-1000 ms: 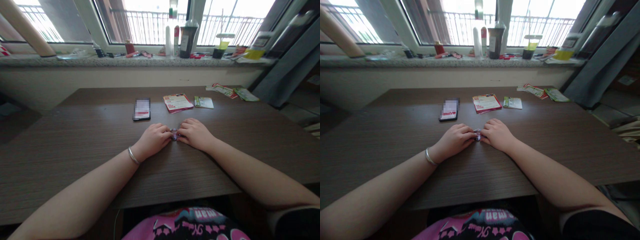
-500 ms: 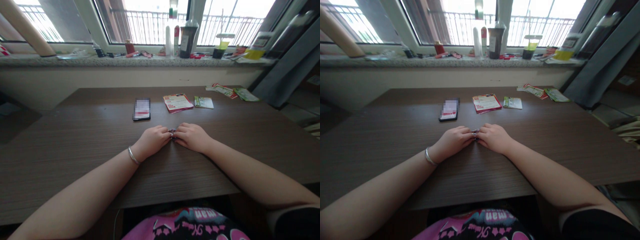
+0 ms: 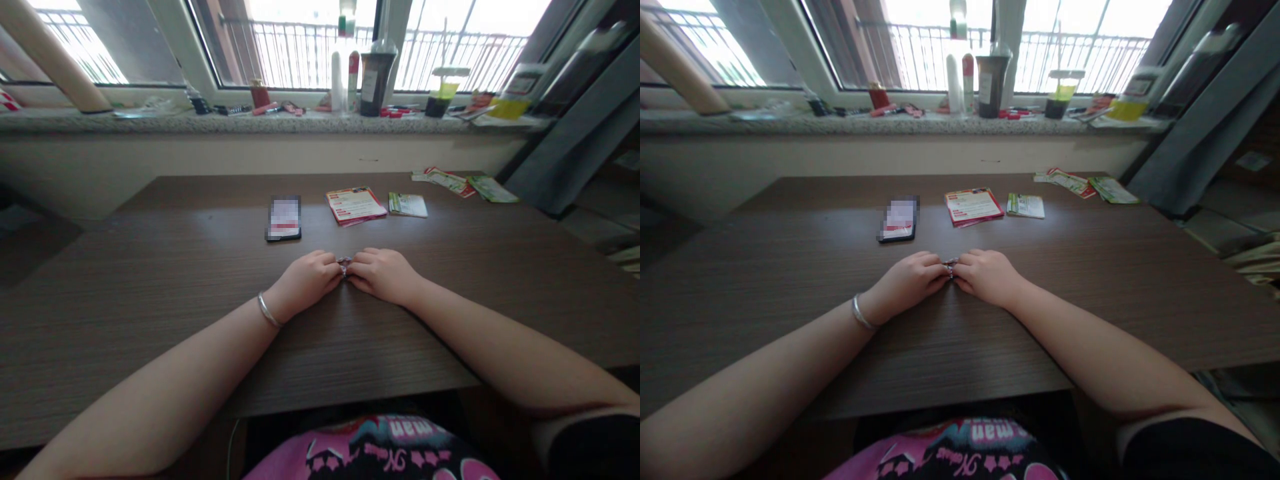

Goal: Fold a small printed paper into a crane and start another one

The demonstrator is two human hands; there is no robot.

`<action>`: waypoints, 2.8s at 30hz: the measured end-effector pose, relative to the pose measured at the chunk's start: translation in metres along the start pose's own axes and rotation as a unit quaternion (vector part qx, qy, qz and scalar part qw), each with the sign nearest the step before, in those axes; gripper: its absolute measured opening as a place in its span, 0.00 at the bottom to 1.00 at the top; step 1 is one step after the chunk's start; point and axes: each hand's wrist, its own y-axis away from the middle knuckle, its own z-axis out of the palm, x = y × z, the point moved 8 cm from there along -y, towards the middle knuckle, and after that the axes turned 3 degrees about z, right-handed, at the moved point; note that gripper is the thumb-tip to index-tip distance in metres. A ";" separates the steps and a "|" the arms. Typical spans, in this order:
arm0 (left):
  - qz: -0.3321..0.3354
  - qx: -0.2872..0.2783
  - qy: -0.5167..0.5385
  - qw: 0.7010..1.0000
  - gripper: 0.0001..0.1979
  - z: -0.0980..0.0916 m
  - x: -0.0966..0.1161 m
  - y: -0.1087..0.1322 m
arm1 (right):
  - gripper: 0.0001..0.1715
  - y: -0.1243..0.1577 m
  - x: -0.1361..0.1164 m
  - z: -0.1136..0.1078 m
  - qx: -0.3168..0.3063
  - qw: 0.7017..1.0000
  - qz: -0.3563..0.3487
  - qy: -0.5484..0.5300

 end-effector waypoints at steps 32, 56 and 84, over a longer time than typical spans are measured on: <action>0.039 -0.038 -0.046 0.997 0.12 -0.006 0.011 0.004 | 0.18 -0.002 0.045 0.019 -0.072 0.961 0.216 -0.159; 0.032 -0.039 -0.045 0.998 0.14 -0.007 0.015 0.003 | 0.19 -0.006 0.040 0.017 -0.118 0.967 0.212 -0.075; 0.028 -0.073 -0.010 0.997 0.15 -0.007 0.008 0.003 | 0.17 0.003 0.057 0.018 -0.121 0.962 0.221 -0.102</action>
